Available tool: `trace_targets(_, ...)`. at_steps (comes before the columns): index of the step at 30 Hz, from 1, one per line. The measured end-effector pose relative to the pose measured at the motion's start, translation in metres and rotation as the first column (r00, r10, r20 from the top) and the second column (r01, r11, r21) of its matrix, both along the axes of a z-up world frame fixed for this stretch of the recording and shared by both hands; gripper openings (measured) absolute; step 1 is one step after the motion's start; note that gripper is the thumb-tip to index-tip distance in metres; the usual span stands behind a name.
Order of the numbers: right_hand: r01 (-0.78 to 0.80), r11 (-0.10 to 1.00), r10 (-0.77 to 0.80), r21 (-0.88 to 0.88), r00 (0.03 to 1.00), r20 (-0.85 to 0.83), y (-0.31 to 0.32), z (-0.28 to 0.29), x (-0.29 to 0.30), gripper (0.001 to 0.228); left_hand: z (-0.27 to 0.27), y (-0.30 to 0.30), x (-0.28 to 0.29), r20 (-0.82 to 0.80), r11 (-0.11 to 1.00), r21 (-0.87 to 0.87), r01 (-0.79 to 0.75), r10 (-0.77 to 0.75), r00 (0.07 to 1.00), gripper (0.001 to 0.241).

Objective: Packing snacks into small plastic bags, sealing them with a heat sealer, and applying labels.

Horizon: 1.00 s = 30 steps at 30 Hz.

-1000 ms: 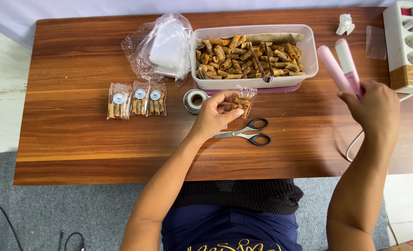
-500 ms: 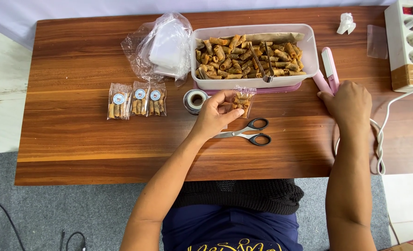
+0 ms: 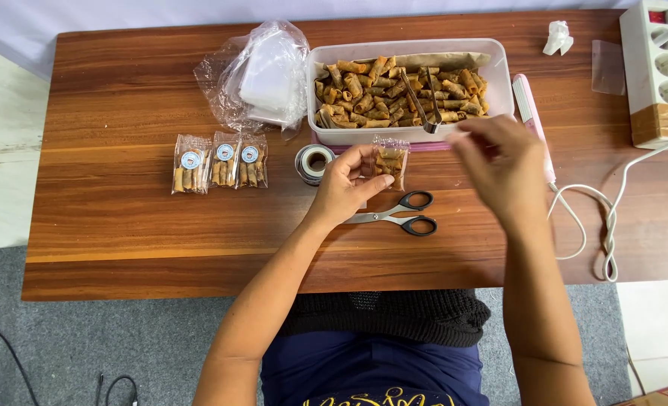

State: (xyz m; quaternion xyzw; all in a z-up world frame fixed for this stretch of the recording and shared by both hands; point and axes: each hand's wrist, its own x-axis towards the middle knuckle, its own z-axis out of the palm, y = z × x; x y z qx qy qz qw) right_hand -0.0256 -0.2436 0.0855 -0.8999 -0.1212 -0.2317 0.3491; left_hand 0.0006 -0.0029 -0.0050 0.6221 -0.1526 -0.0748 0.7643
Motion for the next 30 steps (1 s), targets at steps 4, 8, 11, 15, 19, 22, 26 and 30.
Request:
trace_targets(4,-0.132,0.969,0.179,0.209,0.957,-0.228,0.048,0.004,0.0,0.025,-0.002,-0.001,0.0,-0.013,1.0,-0.024,-0.01,0.01,1.0,0.04)
trace_targets(8,-0.123,0.923,0.215,0.366,0.951,-0.223,0.052,-0.031,0.014,0.016,0.002,-0.003,-0.003,0.012,0.999,-0.041,-0.026,0.026,1.0,0.04)
trace_targets(11,-0.141,0.897,0.235,0.419,0.955,-0.182,0.055,-0.031,0.015,0.009,0.011,0.0,-0.004,0.051,0.997,-0.063,-0.041,0.044,0.998,0.04)
trace_targets(15,-0.154,0.876,0.268,0.458,0.944,-0.195,0.055,-0.041,0.015,0.007,0.009,0.001,0.001,0.085,0.993,-0.064,-0.103,0.108,0.991,0.021)
trace_targets(19,-0.117,0.843,0.275,0.526,0.933,-0.233,0.061,-0.041,0.011,0.01,0.003,-0.002,0.001,0.085,0.987,-0.072,-0.146,0.152,0.985,0.016)
trace_targets(22,-0.085,0.851,0.244,0.518,0.938,-0.246,0.062,-0.035,0.009,0.009,0.007,-0.004,-0.002,0.077,0.982,-0.083,-0.172,0.178,0.981,0.015)
trace_targets(26,-0.064,0.86,0.211,0.507,0.948,-0.239,0.06,-0.041,0.012,0.007,0.012,-0.004,-0.003,0.069,0.983,-0.068,-0.168,0.173,0.983,0.017)
trace_targets(30,-0.038,0.87,0.183,0.491,0.951,-0.249,0.055,-0.05,0.015,0.009,0.014,0.0,-0.003,0.107,0.986,-0.024,-0.167,0.169,0.98,0.035)
